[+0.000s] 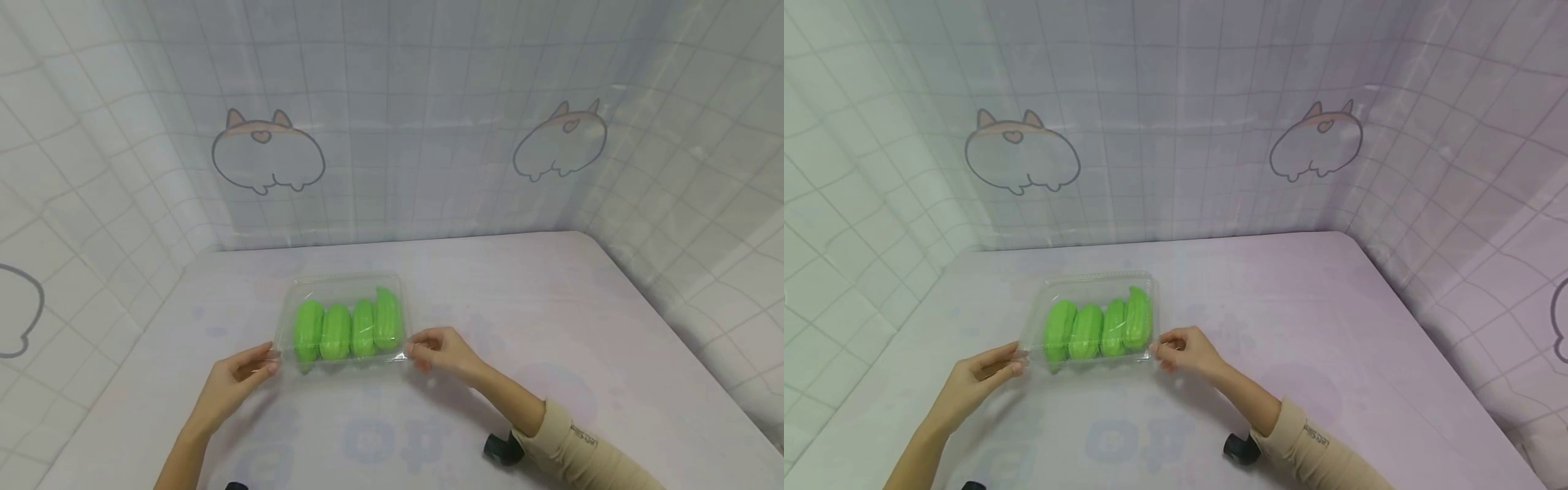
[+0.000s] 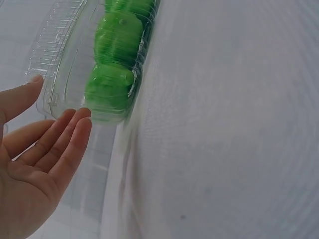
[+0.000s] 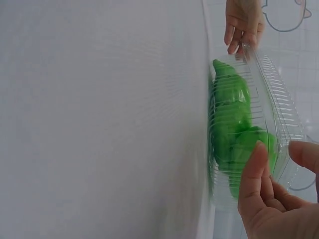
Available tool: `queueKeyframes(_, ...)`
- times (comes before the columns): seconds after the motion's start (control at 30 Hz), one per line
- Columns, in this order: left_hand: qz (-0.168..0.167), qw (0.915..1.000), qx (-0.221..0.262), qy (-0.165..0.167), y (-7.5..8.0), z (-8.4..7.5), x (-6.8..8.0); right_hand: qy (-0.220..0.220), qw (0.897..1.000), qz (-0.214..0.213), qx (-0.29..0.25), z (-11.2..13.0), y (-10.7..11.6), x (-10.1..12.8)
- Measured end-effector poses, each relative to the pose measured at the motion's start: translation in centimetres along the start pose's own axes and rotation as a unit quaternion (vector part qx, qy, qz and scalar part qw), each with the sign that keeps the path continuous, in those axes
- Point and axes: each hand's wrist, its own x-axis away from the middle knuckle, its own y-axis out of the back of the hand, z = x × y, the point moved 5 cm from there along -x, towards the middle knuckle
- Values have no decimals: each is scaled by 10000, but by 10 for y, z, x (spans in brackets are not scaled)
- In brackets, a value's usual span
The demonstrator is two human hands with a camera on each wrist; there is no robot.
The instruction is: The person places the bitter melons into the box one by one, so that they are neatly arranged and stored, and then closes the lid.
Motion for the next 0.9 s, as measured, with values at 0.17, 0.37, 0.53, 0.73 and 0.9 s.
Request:
queueKeyframes(0.17,-166,9998,22,-56,0,-1,1,-186,9994,288,12,-3,-4,2)
queueKeyframes(0.37,-411,9990,-103,105,2,-5,2,-307,9988,365,-130,-6,-5,1)
queueKeyframes(0.53,-527,9984,-74,213,3,-6,1,-406,9982,329,-297,-5,-5,0)
queueKeyframes(0.73,-593,9981,-87,162,3,-5,-1,-550,9968,320,-479,-7,-5,-3)
queueKeyframes(0.9,-559,9982,-138,152,3,-5,-1,-685,9949,350,-659,-8,-6,-4)
